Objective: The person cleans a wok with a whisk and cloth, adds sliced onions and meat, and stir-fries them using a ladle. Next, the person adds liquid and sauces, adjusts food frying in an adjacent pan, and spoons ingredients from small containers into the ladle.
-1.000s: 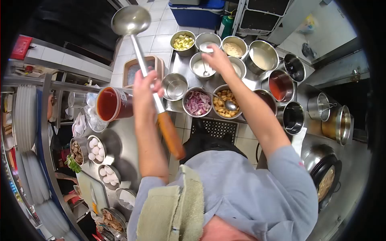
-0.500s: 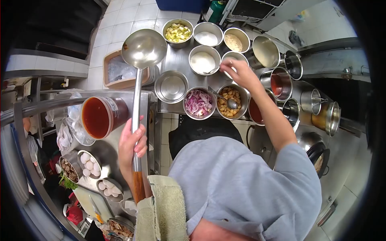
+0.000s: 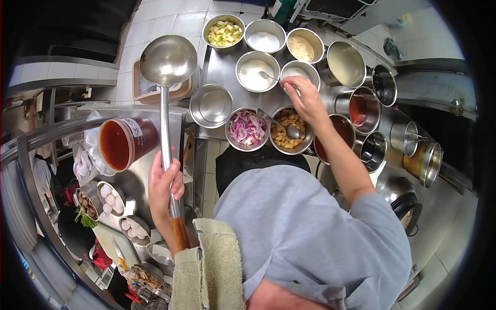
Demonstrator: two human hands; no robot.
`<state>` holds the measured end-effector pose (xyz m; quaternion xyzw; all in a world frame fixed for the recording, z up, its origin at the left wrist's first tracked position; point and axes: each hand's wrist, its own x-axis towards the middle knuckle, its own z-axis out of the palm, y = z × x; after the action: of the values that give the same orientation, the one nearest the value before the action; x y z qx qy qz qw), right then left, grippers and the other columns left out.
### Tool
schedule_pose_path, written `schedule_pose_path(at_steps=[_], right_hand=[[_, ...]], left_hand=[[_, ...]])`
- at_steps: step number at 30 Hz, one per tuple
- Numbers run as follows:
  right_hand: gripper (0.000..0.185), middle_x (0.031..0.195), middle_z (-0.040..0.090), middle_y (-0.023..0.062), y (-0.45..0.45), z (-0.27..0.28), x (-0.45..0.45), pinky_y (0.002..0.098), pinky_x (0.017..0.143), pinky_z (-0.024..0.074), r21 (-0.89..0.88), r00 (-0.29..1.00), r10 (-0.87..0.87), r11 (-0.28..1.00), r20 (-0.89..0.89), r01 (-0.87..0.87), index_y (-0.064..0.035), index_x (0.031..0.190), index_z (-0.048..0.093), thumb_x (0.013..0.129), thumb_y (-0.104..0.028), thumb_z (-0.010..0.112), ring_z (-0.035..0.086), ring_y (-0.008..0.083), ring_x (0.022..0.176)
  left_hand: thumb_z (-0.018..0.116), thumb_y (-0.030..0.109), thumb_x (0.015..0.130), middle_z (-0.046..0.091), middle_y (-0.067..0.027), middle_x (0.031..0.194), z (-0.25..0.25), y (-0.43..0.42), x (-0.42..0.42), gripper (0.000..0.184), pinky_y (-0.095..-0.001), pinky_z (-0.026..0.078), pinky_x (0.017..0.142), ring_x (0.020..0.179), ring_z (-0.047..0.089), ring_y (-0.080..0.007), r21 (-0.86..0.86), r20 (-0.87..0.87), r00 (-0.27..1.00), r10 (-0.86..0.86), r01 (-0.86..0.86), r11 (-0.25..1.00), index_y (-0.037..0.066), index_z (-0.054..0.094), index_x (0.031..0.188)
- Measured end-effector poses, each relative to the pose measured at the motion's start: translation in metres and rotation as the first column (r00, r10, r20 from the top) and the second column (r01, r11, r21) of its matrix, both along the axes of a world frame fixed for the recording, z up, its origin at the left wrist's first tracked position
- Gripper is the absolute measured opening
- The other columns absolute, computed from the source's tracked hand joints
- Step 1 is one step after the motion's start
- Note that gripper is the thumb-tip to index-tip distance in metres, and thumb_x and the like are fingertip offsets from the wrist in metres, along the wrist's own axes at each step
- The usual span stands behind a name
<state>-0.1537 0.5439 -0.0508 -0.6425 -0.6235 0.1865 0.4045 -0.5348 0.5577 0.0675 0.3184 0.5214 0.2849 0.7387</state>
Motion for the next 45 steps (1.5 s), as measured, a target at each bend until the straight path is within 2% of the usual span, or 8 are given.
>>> schedule_pose_path(at_steps=[2, 6, 19, 22, 29, 37, 40, 45], right_hand=[[0.021, 0.09, 0.069, 0.0141, 0.002, -0.012, -0.006, 0.0341, 0.08, 0.0474, -0.11, 0.942, -0.136, 0.988, -0.308, 0.106, 0.0017, 0.099, 0.066, 0.095, -0.015, 0.055, 0.065, 0.024, 0.086], [0.029, 0.088, 0.071, 0.0082, 0.008, -0.043, 0.003, 0.0296, 0.079, 0.0467, -0.194, 0.803, -0.287, 0.957, -0.523, 0.216, 0.0008, 0.1, 0.067, 0.096, -0.022, 0.05, 0.063, 0.0151, 0.084], [0.025, 0.091, 0.07, 0.0112, 0.007, -0.049, 0.002, 0.0314, 0.083, 0.0471, -0.189, 0.802, -0.281, 0.959, -0.527, 0.212, 0.0007, 0.096, 0.067, 0.094, -0.019, 0.053, 0.064, 0.0201, 0.091], [0.014, 0.101, 0.068, 0.0136, -0.003, -0.015, -0.005, 0.0434, 0.1, 0.0385, 0.039, 0.992, -0.072, 0.997, 0.106, 0.068, -0.0036, 0.099, 0.068, 0.089, -0.011, 0.062, 0.057, 0.0315, 0.116], [0.013, 0.1, 0.07, 0.0086, -0.026, 0.001, -0.005, 0.0486, 0.104, 0.0343, 0.098, 0.931, 0.091, 0.986, 0.353, -0.134, -0.0053, 0.098, 0.069, 0.086, -0.004, 0.064, 0.056, 0.0282, 0.118], [0.015, 0.096, 0.068, 0.012, 0.006, -0.013, -0.013, 0.0456, 0.104, 0.0352, 0.085, 0.981, -0.116, 0.991, 0.157, 0.103, -0.0034, 0.093, 0.069, 0.091, -0.014, 0.058, 0.057, 0.0297, 0.114], [0.023, 0.094, 0.07, 0.0136, 0.012, -0.018, -0.013, 0.0383, 0.096, 0.0428, -0.056, 0.938, -0.245, 0.97, -0.245, 0.238, -0.0001, 0.088, 0.07, 0.09, -0.017, 0.054, 0.058, 0.0283, 0.113], [0.026, 0.092, 0.071, 0.015, 0.013, -0.046, -0.009, 0.0335, 0.089, 0.0458, -0.141, 0.804, -0.351, 0.935, -0.48, 0.325, 0.0044, 0.095, 0.068, 0.089, -0.017, 0.053, 0.065, 0.0226, 0.098]], left_hand=[[0.056, 0.005, 0.092, 0.049, -0.0024, 0.086, 0.001, -0.004, 0.001, 0.044, -0.0182, 0.032, 0.035, 0.046, 0.037, -0.003, -0.019, -0.018, 1.0, -0.003, 0.003, 1.0, 0.001, 0.039, 0.133], [0.057, 0.005, 0.091, 0.051, -0.003, 0.087, 0.0, -0.01, 0.005, 0.043, -0.0184, 0.032, 0.035, 0.046, 0.038, -0.0033, -0.06, -0.023, 1.0, -0.015, 0.013, 0.998, 0.001, 0.04, 0.131], [0.056, 0.005, 0.092, 0.049, -0.0027, 0.085, -0.013, -0.01, -0.006, 0.043, -0.0186, 0.032, 0.035, 0.045, 0.038, -0.0032, -0.068, 0.071, 0.995, -0.069, 0.074, 0.995, 0.001, 0.04, 0.131], [0.056, 0.005, 0.092, 0.048, -0.0023, 0.084, -0.014, -0.005, -0.013, 0.043, -0.0189, 0.032, 0.035, 0.045, 0.038, -0.0035, -0.067, 0.064, 0.995, -0.082, 0.086, 0.994, 0.001, 0.04, 0.132], [0.056, 0.004, 0.092, 0.049, -0.0015, 0.084, -0.014, 0.008, -0.025, 0.039, -0.0195, 0.035, 0.037, 0.047, 0.04, -0.0036, -0.075, 0.089, 0.991, -0.096, 0.103, 0.992, 0.003, 0.042, 0.128], [0.057, 0.005, 0.091, 0.049, -0.0018, 0.085, -0.011, 0.016, -0.026, 0.038, -0.0197, 0.035, 0.037, 0.047, 0.04, -0.0035, -0.082, 0.057, 0.989, -0.136, 0.141, 0.987, 0.002, 0.043, 0.127], [0.057, 0.005, 0.091, 0.049, -0.0018, 0.085, -0.009, 0.016, -0.027, 0.039, -0.0197, 0.035, 0.037, 0.047, 0.04, -0.0036, -0.079, 0.062, 0.987, -0.148, 0.153, 0.985, 0.001, 0.042, 0.127], [0.057, 0.006, 0.092, 0.049, -0.0014, 0.085, -0.009, 0.014, -0.026, 0.04, -0.0194, 0.035, 0.037, 0.047, 0.04, -0.0034, -0.093, 0.066, 0.987, -0.148, 0.153, 0.984, 0.002, 0.042, 0.129]])
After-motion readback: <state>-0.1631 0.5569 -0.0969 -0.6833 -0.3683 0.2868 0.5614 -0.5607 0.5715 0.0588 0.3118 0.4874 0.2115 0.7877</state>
